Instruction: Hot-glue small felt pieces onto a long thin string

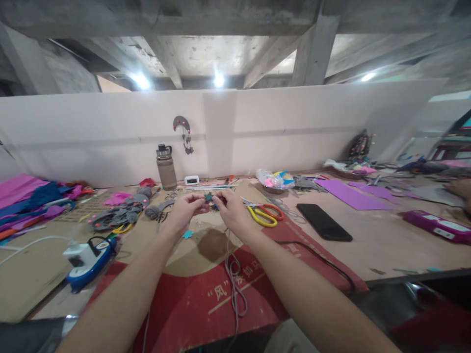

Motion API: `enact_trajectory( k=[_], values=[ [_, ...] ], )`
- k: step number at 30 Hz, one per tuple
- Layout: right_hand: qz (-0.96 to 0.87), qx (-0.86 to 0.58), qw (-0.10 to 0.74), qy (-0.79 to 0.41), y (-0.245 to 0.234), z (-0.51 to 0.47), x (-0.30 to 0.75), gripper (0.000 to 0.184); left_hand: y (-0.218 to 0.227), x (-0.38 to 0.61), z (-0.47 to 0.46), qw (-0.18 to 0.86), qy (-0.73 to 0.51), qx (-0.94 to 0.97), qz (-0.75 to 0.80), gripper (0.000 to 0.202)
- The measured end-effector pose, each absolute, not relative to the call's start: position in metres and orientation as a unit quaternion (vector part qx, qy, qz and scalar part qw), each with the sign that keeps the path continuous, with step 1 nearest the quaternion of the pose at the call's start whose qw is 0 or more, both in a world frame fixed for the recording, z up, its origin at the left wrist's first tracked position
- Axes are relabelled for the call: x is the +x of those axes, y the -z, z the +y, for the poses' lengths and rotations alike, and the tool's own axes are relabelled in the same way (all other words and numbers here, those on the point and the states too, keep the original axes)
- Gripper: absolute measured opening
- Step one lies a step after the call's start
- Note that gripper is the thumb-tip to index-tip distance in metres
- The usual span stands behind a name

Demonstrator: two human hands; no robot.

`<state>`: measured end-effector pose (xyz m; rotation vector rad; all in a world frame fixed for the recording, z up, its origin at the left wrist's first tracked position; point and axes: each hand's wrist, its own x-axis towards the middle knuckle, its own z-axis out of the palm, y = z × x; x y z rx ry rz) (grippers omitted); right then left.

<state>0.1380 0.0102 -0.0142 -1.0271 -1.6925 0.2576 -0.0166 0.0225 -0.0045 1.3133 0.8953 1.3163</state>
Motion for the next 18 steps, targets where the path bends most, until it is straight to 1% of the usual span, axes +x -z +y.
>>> enact_trajectory(
  k=[4,11,15,18],
  values=[
    [-0.716,-0.433,0.533,-0.127,0.0141,0.0083,0.136,0.021,0.0068,-0.0138,0.0218,0.502,-0.564,0.546,0.362,0.022],
    [-0.684,-0.437,0.546,-0.208,0.017,0.012,0.135,0.028,0.0116,-0.0084,0.0228,0.496,-0.584,0.544,0.342,0.021],
    [-0.673,-0.444,0.551,-0.216,0.0187,0.014,0.1333,0.029,0.0115,-0.0079,0.0229,0.5,-0.598,0.526,0.341,0.021],
    [-0.688,-0.451,0.526,-0.215,0.0191,0.0154,0.1327,0.031,0.0105,-0.0089,0.0227,0.506,-0.601,0.513,0.345,0.022]
  ],
)
